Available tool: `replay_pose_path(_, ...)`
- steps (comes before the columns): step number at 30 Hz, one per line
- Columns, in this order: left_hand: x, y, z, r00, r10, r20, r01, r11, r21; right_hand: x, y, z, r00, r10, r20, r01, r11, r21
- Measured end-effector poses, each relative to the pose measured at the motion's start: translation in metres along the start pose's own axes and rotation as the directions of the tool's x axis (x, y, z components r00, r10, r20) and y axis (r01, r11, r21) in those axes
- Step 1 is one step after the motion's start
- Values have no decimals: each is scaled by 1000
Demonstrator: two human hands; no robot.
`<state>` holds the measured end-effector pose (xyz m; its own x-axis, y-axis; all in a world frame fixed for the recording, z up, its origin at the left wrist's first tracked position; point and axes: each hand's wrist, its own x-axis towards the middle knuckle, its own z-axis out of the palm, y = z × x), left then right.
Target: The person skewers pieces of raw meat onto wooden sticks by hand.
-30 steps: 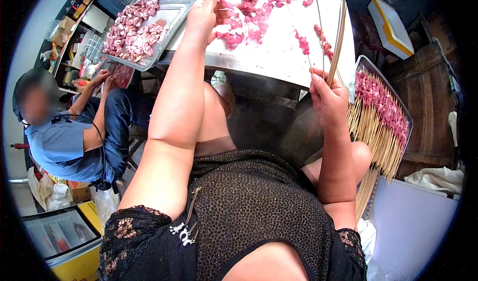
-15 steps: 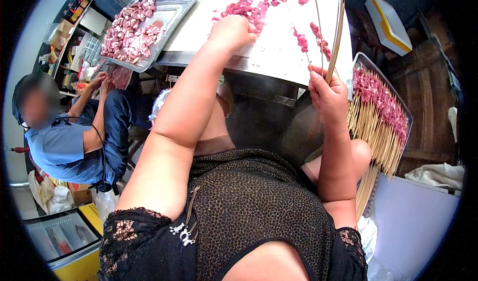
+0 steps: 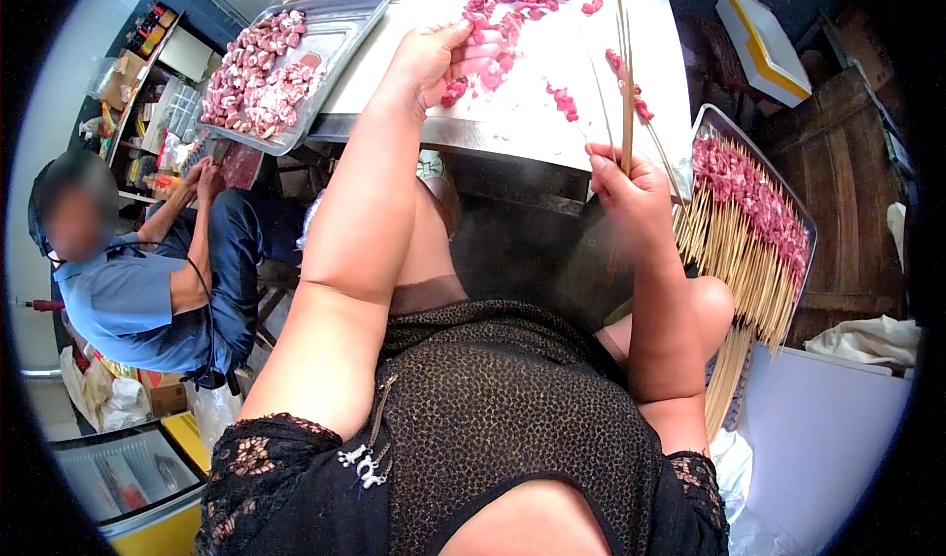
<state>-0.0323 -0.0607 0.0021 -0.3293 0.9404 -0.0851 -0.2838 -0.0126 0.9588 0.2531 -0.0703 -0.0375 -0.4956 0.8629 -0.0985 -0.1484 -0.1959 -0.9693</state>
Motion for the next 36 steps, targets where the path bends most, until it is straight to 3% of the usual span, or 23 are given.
replay_pose_path(8, -1, 4, 14, 999, -21, -25, 12, 952, -306, 2, 11, -1, 1000, 6, 21, -3, 994, -113)
replay_pose_path(10, 5, 3, 13, 989, -57, 134, 104, 921, -376, 2, 11, 0, 999, 14, 33, -9, 990, -140)
replay_pose_path(13, 2, -4, 20, 999, 35, 30, -24, 949, -315, 2, 11, 1, 999, 28, 40, -21, 986, -166)
replay_pose_path(19, -8, 3, 32, 997, 30, -75, -55, 933, -355, 0, 9, 4, 1000, 21, 19, -17, 985, -171)
replay_pose_path(26, -3, -1, 28, 998, 48, -45, -60, 950, -308, 0, 6, 5, 1000, 3, -13, -5, 985, -172)
replay_pose_path(29, -5, 0, 30, 998, 32, 60, -16, 969, -246, 0, 3, 5, 999, -33, -25, 28, 982, -185)
replay_pose_path(36, -6, -2, 38, 998, 48, 30, -30, 905, -425, 1, 10, 9, 991, -117, -66, 99, 967, -235)
